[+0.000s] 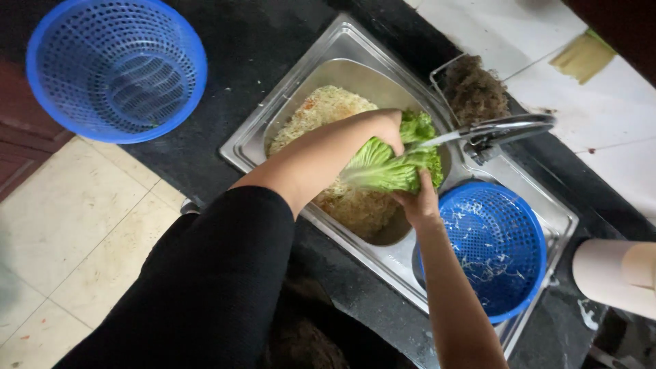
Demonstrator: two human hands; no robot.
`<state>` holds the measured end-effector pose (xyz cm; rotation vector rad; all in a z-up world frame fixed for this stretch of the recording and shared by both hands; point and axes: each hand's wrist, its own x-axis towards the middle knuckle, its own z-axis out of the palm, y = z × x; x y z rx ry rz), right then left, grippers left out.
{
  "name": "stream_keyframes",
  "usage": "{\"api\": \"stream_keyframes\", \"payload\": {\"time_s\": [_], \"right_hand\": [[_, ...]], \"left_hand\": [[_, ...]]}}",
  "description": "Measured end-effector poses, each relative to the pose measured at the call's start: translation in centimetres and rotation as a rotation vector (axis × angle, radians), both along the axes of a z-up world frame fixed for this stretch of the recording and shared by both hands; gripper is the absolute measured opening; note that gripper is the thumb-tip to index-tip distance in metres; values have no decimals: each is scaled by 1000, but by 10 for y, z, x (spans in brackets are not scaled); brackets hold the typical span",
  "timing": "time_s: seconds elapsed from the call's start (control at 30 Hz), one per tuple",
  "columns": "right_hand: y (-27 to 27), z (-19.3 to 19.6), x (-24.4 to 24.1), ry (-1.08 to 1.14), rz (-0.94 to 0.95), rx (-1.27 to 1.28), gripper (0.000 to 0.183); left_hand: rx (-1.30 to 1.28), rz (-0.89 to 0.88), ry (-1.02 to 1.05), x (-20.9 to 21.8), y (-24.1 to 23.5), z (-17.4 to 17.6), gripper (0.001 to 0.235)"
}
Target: Wash a rag, then wash chopped vegetables and lettuce in a kitchen sink.
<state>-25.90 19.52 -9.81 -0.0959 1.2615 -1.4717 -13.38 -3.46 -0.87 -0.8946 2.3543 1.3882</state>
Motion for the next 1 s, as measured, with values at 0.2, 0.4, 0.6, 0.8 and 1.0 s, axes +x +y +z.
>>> {"api": "stream_keyframes", "payload": {"time_s": [0.2,0.4,0.6,0.8,1.0], "right_hand": [[-28,32,71,-222,-61,91,77],[-36,46,90,-404,-210,60,67],[-26,0,69,-550,-154,-7,63],[-3,-45,55,-708,-262,-27,50],[13,-48,39,-704,-218,-8,46]], "left_hand": [[-48,115,30,20,-27,14,81],[319,239,68,66,-13,66,79],[646,460,194,81,22,57,89],[557,469,215,37,55,-27,101],[608,472,298,33,75,-10,94]]}}
